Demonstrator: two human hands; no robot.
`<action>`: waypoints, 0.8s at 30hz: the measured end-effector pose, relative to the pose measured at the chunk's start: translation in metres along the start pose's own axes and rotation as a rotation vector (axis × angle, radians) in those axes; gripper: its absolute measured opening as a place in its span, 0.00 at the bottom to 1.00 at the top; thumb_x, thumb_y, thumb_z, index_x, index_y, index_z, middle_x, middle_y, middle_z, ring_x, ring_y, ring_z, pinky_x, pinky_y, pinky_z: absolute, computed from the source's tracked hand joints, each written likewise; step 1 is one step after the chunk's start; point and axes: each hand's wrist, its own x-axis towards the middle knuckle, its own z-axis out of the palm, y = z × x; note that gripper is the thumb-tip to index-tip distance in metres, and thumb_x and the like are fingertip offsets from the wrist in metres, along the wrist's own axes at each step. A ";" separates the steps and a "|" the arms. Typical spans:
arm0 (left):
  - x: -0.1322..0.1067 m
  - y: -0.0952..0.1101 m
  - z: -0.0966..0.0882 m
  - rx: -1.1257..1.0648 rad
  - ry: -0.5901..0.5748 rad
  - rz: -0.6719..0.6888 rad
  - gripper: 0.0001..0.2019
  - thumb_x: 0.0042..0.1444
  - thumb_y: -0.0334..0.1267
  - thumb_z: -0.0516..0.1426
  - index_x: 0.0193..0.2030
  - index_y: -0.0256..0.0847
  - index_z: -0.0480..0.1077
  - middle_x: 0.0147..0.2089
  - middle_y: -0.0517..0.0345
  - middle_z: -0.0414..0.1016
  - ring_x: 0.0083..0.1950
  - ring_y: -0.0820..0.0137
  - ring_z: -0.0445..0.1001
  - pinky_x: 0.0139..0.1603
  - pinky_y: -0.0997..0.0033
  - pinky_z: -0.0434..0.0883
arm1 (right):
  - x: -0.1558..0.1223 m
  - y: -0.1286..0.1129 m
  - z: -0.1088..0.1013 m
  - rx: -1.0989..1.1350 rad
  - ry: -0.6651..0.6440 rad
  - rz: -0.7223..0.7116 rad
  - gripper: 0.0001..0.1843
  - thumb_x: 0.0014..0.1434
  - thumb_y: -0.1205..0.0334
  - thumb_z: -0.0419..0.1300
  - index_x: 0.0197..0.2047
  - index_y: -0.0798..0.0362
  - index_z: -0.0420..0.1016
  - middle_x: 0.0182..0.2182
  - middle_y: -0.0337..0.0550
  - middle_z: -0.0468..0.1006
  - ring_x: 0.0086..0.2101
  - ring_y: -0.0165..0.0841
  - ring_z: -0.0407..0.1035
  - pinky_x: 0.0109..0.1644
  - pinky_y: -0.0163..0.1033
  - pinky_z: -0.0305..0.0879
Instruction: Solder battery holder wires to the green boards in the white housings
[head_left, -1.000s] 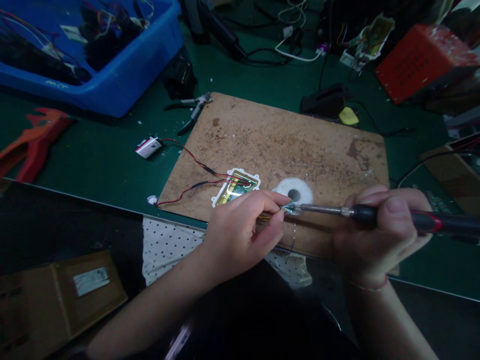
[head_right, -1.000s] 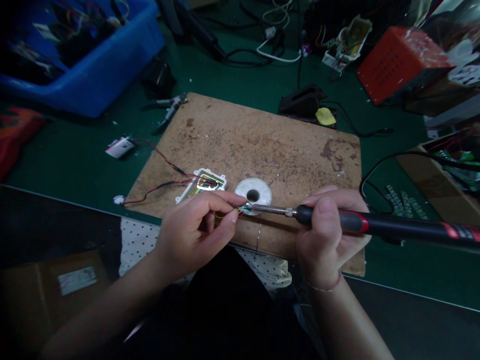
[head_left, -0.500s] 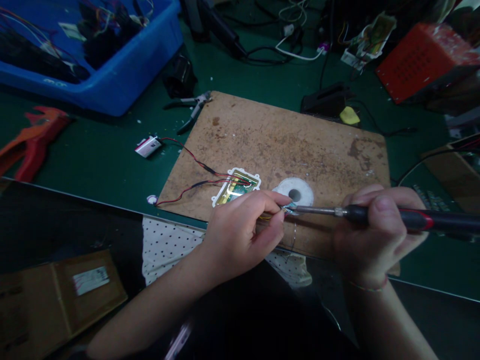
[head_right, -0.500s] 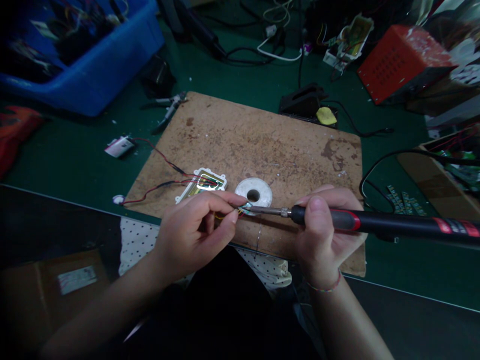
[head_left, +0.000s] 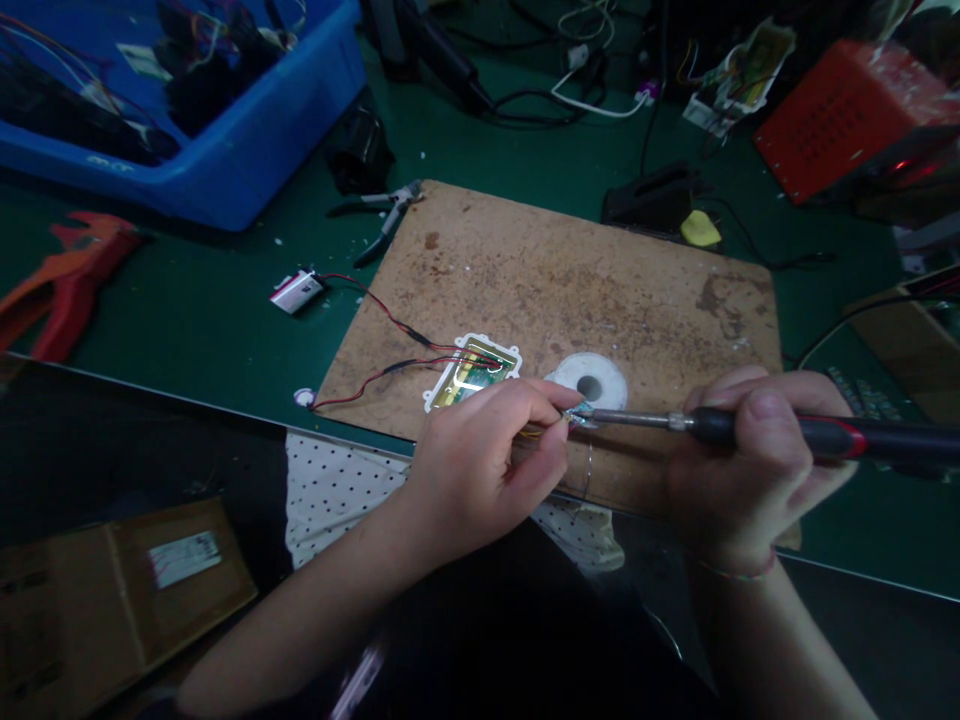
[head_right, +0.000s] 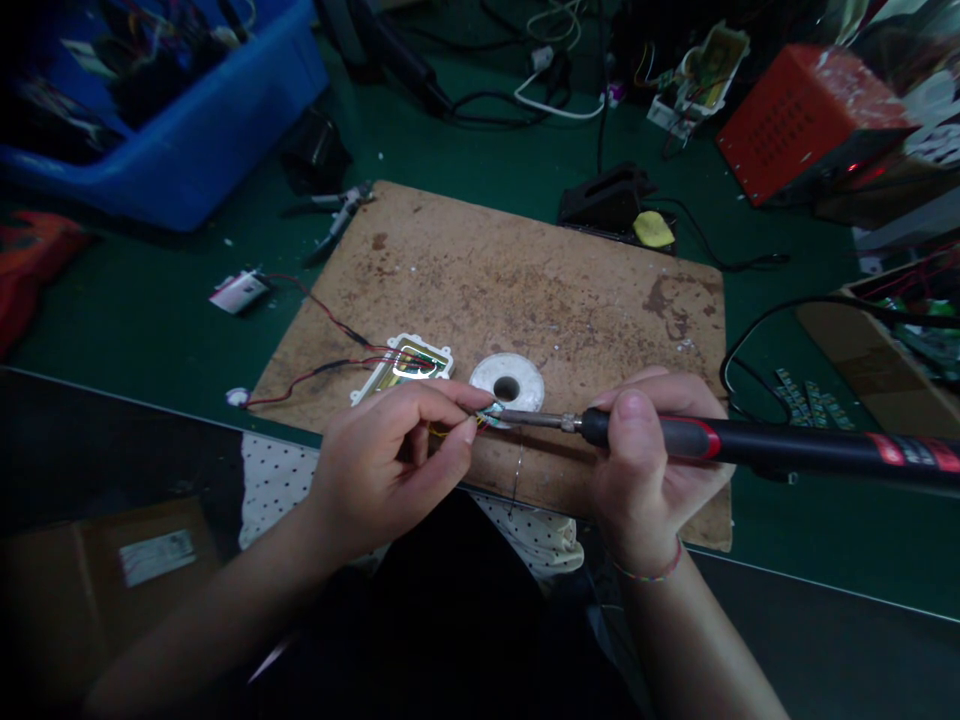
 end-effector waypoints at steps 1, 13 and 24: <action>0.000 0.000 0.000 0.001 -0.002 -0.001 0.05 0.64 0.30 0.60 0.38 0.42 0.69 0.51 0.59 0.86 0.36 0.74 0.81 0.45 0.70 0.80 | 0.000 0.000 -0.001 0.004 -0.012 0.010 0.11 0.54 0.60 0.62 0.21 0.50 0.69 0.17 0.34 0.67 0.19 0.28 0.59 0.22 0.40 0.49; 0.000 0.000 0.000 0.013 0.001 -0.005 0.06 0.64 0.30 0.60 0.37 0.42 0.69 0.50 0.59 0.86 0.32 0.74 0.79 0.42 0.69 0.80 | 0.000 -0.008 -0.010 -0.026 -0.130 0.079 0.11 0.59 0.59 0.62 0.26 0.49 0.71 0.21 0.33 0.69 0.22 0.29 0.63 0.25 0.39 0.54; 0.001 0.001 0.000 -0.002 0.001 0.003 0.06 0.63 0.29 0.60 0.37 0.42 0.69 0.50 0.58 0.86 0.35 0.74 0.81 0.42 0.71 0.79 | 0.003 0.000 0.000 0.095 0.059 0.016 0.10 0.56 0.61 0.58 0.24 0.49 0.65 0.20 0.32 0.57 0.19 0.27 0.56 0.21 0.37 0.48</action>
